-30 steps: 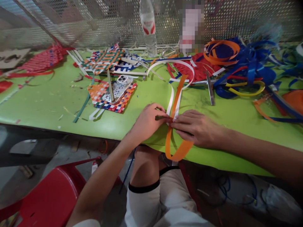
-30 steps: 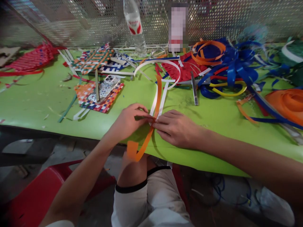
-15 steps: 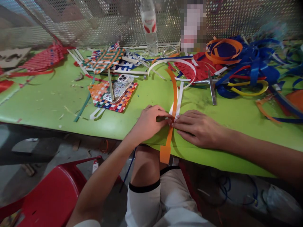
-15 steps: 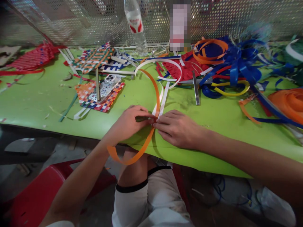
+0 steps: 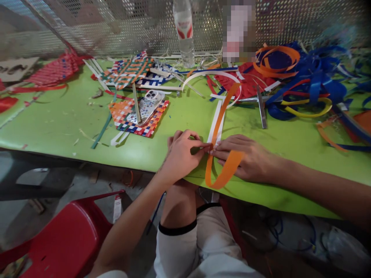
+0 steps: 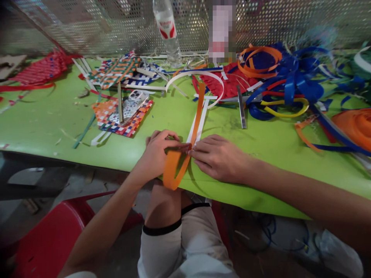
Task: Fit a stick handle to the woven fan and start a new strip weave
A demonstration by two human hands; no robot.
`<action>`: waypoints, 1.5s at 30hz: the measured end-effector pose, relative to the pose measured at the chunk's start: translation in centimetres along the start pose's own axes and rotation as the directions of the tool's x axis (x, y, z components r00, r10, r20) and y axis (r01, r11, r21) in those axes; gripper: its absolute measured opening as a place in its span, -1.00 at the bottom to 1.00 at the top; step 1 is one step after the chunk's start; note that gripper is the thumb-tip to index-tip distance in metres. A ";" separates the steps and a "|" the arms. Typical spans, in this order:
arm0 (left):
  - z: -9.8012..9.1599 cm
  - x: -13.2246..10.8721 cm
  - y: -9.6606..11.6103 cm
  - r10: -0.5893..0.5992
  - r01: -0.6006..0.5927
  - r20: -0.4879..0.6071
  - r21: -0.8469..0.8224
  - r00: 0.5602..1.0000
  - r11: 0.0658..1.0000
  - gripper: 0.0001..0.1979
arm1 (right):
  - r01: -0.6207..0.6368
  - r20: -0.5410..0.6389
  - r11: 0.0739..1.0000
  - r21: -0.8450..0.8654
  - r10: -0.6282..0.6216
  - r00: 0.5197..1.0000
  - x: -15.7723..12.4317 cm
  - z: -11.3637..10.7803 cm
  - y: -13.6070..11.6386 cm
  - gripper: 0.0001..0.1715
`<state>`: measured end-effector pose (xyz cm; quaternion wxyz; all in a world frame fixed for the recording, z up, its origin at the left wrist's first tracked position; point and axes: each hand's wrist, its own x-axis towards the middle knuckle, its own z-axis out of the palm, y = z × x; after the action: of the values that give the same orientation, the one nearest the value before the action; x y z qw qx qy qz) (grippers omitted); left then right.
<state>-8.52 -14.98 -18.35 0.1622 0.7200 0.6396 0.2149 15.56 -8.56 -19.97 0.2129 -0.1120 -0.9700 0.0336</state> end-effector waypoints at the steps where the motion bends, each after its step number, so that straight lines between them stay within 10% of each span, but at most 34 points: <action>1: 0.0 0.1 0.0 -0.015 0.015 0.003 0.009 1.000 1.000 -0.86 | -0.008 -0.003 1.000 0.006 0.008 1.000 0.0 -0.1 0.0 -0.65; 45: 1.3 -0.5 -0.4 -0.070 0.074 -0.082 0.057 0.994 0.996 -0.73 | -0.037 -0.010 0.999 0.015 0.037 0.999 0.0 -0.2 -0.3 -0.63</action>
<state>-8.22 -15.35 -19.73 0.1225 0.6918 0.6772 0.2185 15.56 -8.86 -19.74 0.2179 -0.1286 -0.9664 0.0443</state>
